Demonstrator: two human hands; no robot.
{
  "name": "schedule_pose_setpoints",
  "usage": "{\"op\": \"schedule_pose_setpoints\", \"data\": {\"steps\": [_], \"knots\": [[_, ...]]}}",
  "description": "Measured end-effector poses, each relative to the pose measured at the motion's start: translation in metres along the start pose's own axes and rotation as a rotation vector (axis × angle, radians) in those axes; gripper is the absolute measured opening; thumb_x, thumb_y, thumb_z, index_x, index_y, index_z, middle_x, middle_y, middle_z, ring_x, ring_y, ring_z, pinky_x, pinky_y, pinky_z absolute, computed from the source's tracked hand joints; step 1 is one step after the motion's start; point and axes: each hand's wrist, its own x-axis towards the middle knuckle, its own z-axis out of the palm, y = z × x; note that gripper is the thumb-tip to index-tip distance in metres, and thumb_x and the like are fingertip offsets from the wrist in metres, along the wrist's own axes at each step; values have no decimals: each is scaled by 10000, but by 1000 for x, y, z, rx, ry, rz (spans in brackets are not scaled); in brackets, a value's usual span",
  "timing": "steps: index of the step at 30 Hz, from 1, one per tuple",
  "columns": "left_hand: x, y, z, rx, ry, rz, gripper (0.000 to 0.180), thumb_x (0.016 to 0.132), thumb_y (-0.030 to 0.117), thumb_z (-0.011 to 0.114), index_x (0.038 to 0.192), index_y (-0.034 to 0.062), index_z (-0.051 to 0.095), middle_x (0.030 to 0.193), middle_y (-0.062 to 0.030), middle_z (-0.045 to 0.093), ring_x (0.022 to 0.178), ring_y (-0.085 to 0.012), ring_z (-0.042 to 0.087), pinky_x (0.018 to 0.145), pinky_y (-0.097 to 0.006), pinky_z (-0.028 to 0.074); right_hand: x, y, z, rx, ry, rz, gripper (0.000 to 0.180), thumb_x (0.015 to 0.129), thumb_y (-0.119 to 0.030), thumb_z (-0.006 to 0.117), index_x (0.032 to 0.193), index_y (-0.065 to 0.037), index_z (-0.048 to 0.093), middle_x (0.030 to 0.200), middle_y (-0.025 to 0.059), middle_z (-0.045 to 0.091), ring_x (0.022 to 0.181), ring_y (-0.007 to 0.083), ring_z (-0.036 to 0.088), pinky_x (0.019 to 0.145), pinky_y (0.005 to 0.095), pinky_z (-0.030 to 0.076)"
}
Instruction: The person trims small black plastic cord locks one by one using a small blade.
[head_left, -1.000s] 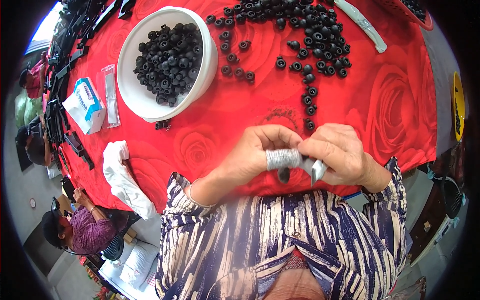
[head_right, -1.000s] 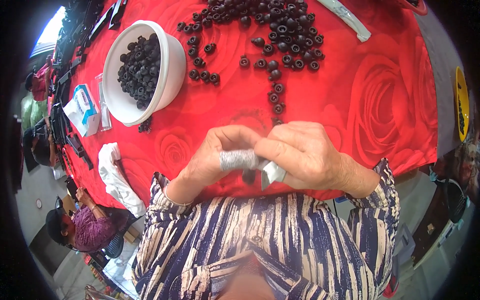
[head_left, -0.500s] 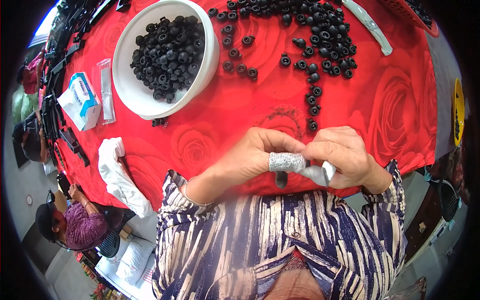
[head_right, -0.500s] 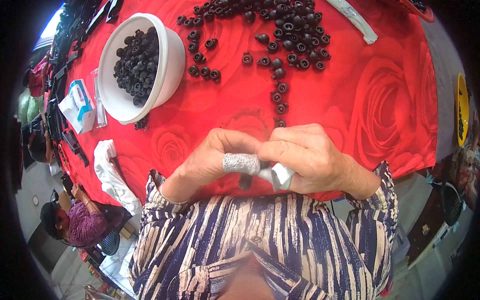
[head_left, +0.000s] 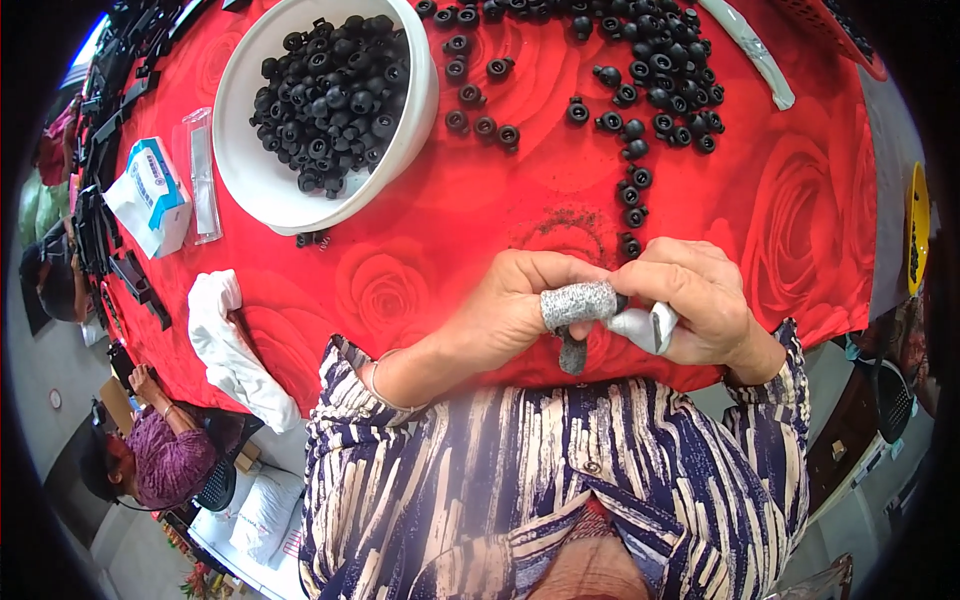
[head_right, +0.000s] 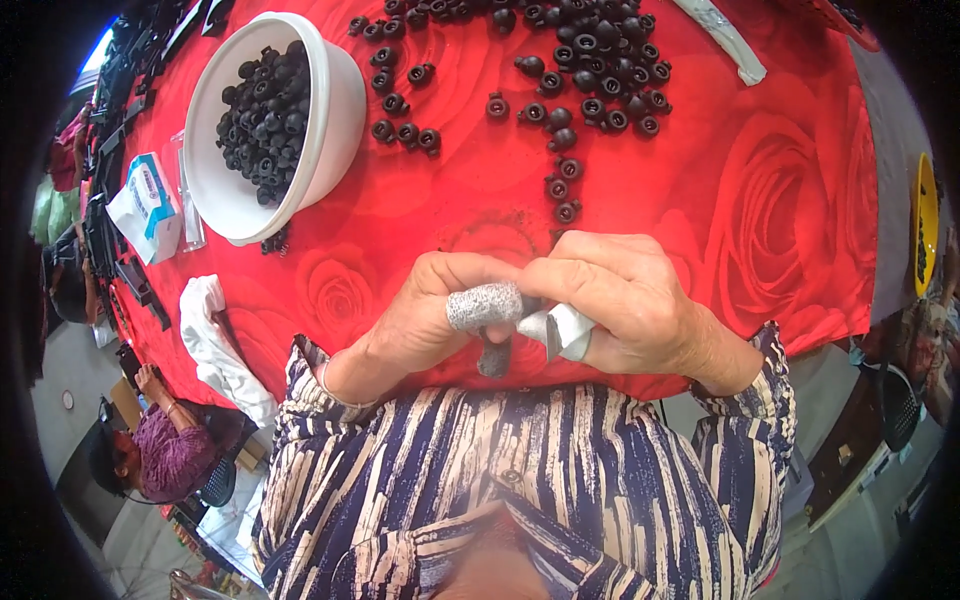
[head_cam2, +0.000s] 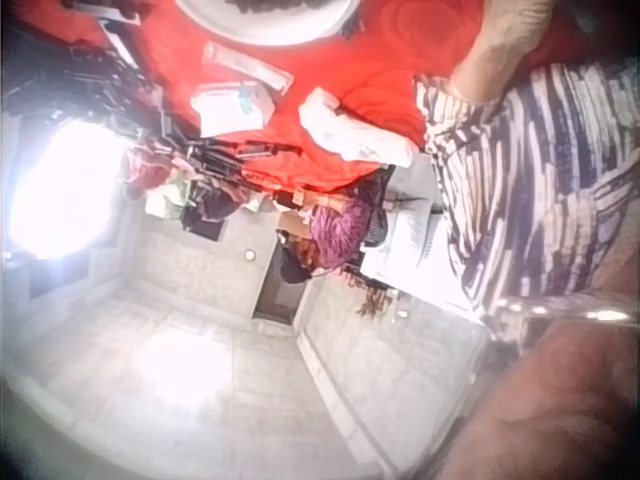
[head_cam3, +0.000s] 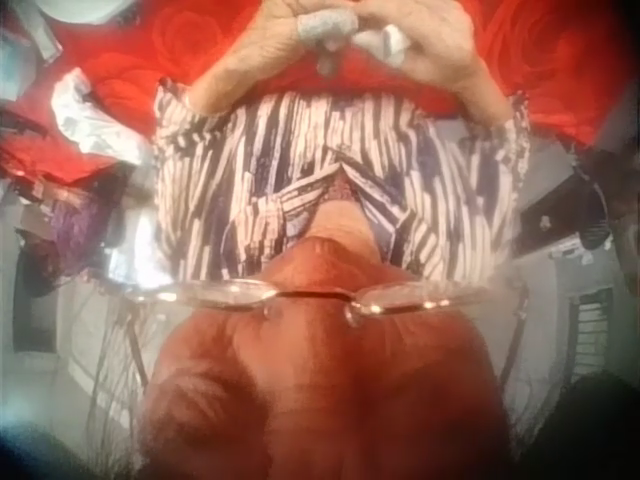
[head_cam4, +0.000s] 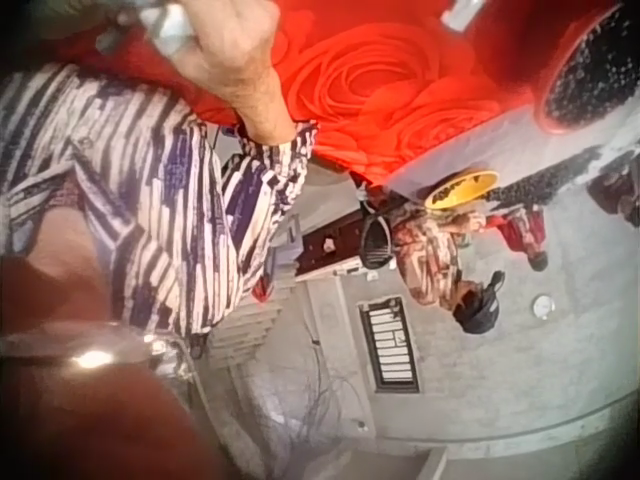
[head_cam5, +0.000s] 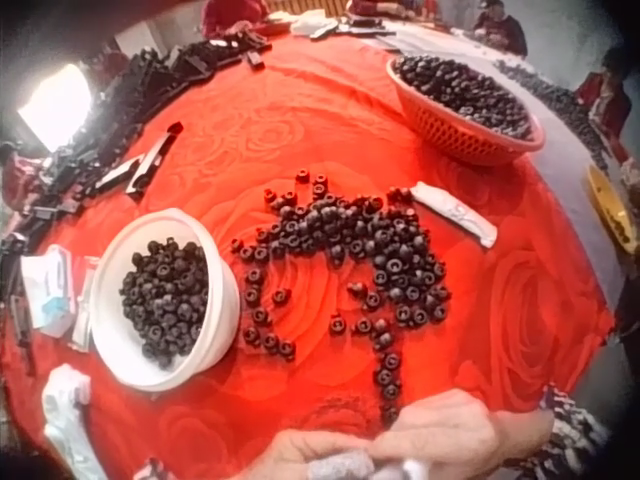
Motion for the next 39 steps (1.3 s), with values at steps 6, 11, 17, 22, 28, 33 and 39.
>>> {"op": "schedule_pose_setpoints", "data": {"steps": [6, 11, 17, 22, 28, 33, 39], "knots": [[-3, 14, 4, 184, 19, -90, 202, 863, 108, 653, 1021, -17, 657, 849, -60, 671, 679, -85, 606, 556, -231, 487, -4, 5, 1, 34, -23, -35, 319, 657, -75, 764, 930, 35, 639, 640, 78, 570, 503, 185, 553, 452, 296, 424], [-4, 14, 6, 217, 45, -103, 201, 859, 96, 652, 1024, -18, 663, 854, -57, 674, 675, -81, 604, 562, -229, 482, -4, 1, 1, -17, -8, -75, 380, 584, -56, 739, 938, 42, 641, 638, 72, 527, 503, 192, 533, 448, 306, 406], [-5, 19, 8, 235, 20, -116, 203, 868, 91, 642, 1041, -12, 664, 868, -55, 672, 672, -84, 602, 572, -227, 484, -6, 0, 1, -42, 2, -85, 381, 566, -46, 743, 926, 43, 653, 628, 58, 519, 488, 173, 518, 432, 291, 385], [-6, 0, 13, 92, 104, 42, 209, 875, 71, 624, 1063, -17, 652, 885, -58, 657, 707, -107, 618, 565, -239, 511, -7, 1, 5, -109, 91, -78, 395, 556, -31, 746, 935, 43, 661, 626, 58, 518, 484, 167, 514, 426, 289, 378], [-7, -6, 17, 113, 86, 169, 225, 880, 38, 602, 1094, -28, 628, 960, -83, 628, 743, -135, 627, 584, -259, 542, -6, 1, 5, -127, 121, -143, 421, 541, -29, 730, 946, 54, 653, 621, 43, 507, 469, 146, 479, 412, 281, 334], [-8, 0, 22, 227, 123, 148, 216, 880, 65, 596, 1063, -49, 618, 907, -93, 623, 699, -151, 626, 615, -266, 524, -5, 1, 0, -157, 71, -211, 376, 564, -38, 688, 925, 56, 640, 628, 31, 503, 462, 124, 447, 404, 277, 275], [-6, 1, 21, 286, 112, 181, 215, 885, 76, 598, 1060, -48, 616, 923, -99, 625, 704, -158, 637, 605, -267, 527, -8, 4, -2, -188, 61, -214, 356, 589, -41, 715, 919, 47, 614, 641, 36, 514, 478, 132, 466, 412, 277, 318]]}}
